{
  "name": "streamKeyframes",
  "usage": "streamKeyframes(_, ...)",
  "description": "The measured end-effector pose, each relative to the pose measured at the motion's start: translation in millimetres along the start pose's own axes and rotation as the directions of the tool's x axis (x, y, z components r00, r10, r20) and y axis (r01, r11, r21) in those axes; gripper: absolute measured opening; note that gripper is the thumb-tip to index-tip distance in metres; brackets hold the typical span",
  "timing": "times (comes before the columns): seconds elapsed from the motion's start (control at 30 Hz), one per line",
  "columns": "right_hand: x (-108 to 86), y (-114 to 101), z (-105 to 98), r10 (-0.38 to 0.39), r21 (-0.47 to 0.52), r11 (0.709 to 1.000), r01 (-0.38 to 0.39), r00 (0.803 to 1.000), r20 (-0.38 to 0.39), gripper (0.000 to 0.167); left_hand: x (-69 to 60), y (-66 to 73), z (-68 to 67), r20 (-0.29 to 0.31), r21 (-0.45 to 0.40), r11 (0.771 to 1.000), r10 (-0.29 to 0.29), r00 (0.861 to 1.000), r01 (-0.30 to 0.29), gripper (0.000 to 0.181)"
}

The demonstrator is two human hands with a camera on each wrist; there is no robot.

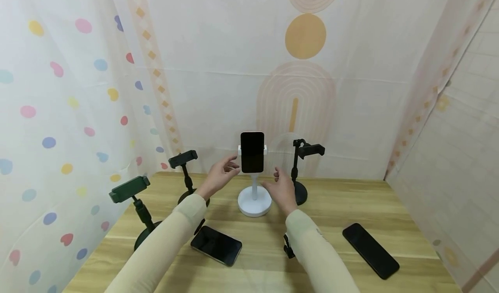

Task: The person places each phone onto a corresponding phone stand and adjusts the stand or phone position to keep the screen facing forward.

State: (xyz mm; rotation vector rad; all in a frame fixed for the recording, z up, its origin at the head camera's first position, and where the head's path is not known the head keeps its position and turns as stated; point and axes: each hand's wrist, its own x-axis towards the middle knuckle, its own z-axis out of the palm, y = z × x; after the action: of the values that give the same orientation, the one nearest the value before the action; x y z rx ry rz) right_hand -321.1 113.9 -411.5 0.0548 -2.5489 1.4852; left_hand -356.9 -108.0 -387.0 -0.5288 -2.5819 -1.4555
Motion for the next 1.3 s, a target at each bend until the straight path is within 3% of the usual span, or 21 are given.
streamKeyframes(0.2, -6.3, 8, -19, -0.020, -0.113, 0.993, 0.024, 0.999, 0.030, 0.070, -10.8, -8.8, -1.4, 0.023, 0.057, 0.998, -0.025, 0.999, 0.024, 0.051)
streamKeyframes(0.3, -9.1, 14, -29, -0.037, -0.148, 0.988, 0.044, 0.998, 0.050, 0.070, -15.2, -12.6, -1.3, 0.031, 0.134, 0.990, -0.043, 0.999, 0.039, 0.050)
streamKeyframes(0.47, -10.1, 22, -47, -0.079, -0.216, 0.972, 0.092, 0.995, 0.068, 0.068, -22.4, -17.6, -1.2, 0.053, 0.306, 0.949, -0.096, 0.994, 0.076, 0.051)
streamKeyframes(0.7, -13.4, 33, -74, -0.090, -0.271, 0.957, 0.108, 0.993, 0.080, 0.065, -30.9, -25.6, 4.0, 0.127, 0.541, 0.839, -0.156, 0.980, 0.063, 0.051)
streamKeyframes(0.9, -13.2, 36, -102, -0.064, -0.305, 0.949, 0.081, 0.996, 0.066, 0.067, -38.3, -25.0, 11.5, 0.234, 0.650, 0.760, -0.215, 0.948, 0.012, 0.055)
streamKeyframes(1.0, -11.1, 34, -116, -0.071, -0.294, 0.952, 0.082, 0.996, 0.045, 0.070, -42.6, -22.7, 15.3, 0.269, 0.713, 0.700, -0.231, 0.935, -0.032, 0.054)
streamKeyframes(1.1, -8.1, 30, -128, -0.093, -0.299, 0.950, 0.091, 0.996, 0.009, 0.074, -47.0, -18.1, 18.7, 0.298, 0.776, 0.626, -0.250, 0.921, -0.080, 0.046)
streamKeyframes(1.2, -3.6, 24, -139, -0.143, -0.349, 0.930, 0.118, 0.989, -0.046, 0.079, -50.8, -13.5, 21.5, 0.313, 0.823, 0.559, -0.303, 0.900, -0.098, 0.026)
streamKeyframes(1.3, 2.8, 14, -148, -0.243, -0.438, 0.880, 0.186, 0.967, -0.077, 0.084, -54.1, -9.8, 24.3, 0.314, 0.845, 0.527, -0.350, 0.883, -0.092, 0.012)
